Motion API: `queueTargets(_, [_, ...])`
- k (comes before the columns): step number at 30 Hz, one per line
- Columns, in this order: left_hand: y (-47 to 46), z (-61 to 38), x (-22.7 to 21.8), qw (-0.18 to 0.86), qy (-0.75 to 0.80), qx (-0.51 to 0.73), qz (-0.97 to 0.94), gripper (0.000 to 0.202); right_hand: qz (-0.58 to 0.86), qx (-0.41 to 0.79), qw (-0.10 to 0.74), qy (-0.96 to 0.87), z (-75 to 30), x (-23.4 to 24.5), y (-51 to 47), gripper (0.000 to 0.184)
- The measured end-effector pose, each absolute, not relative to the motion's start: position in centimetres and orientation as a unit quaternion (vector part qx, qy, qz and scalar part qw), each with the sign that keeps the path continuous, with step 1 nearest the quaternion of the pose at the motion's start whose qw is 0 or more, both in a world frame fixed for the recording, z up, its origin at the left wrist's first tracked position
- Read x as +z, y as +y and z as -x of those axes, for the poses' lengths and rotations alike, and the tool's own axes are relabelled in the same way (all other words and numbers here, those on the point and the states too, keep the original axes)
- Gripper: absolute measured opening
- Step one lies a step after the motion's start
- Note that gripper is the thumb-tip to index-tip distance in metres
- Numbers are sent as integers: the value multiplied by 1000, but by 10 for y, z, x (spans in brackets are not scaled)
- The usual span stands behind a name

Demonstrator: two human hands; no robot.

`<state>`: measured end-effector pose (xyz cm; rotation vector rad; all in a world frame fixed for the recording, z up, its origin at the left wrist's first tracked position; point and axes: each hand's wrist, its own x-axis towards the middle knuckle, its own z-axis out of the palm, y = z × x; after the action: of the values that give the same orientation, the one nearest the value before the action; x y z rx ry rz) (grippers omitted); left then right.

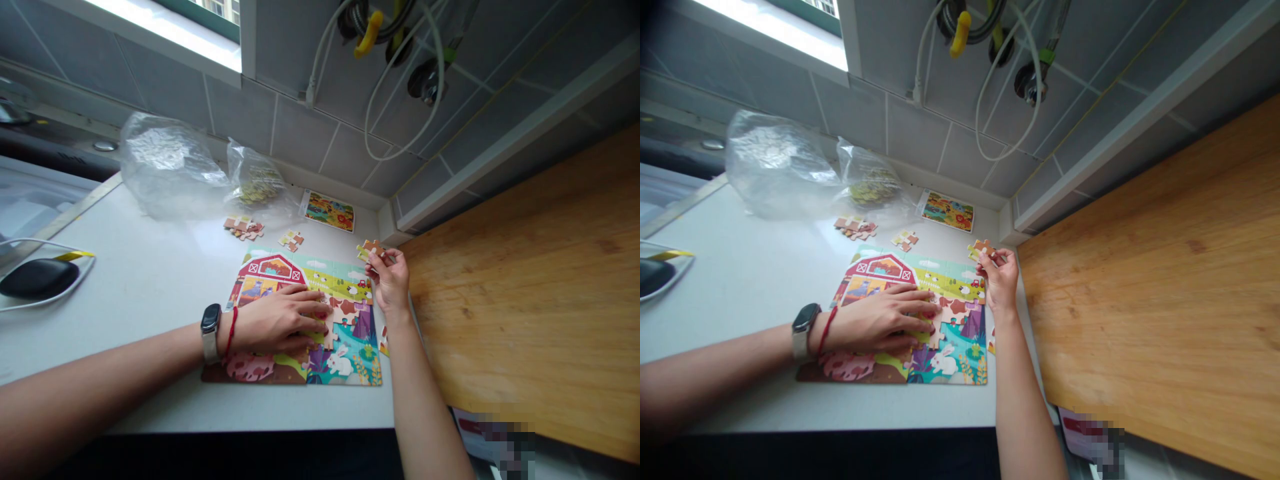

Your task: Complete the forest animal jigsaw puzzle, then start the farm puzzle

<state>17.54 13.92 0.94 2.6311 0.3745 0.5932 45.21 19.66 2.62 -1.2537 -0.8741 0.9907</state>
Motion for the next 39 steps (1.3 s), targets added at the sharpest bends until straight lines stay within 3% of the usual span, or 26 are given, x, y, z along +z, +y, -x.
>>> queueTargets(4, [140,-175,8,209,136,211,-945,29,538,459,580,-404,-452,30,194,80])
queueTargets(9, [139,-175,9,207,136,224,-943,28,558,439,566,-419,-460,27,196,53])
queueTargets(12, [139,-175,8,203,134,226,-943,28,568,420,562,-431,-467,26,197,49])
queueTargets(18, [140,-175,7,199,128,231,-944,26,600,457,397,-523,-475,42,187,64])
queueTargets(22, [140,-175,7,202,124,242,-941,25,603,459,297,-581,-482,58,169,57])
queueTargets(26, [140,-175,7,206,121,246,-940,23,624,449,239,-593,-490,63,147,44])
queueTargets(39, [140,-174,6,206,121,264,-934,22,667,362,117,-641,-496,57,145,34])
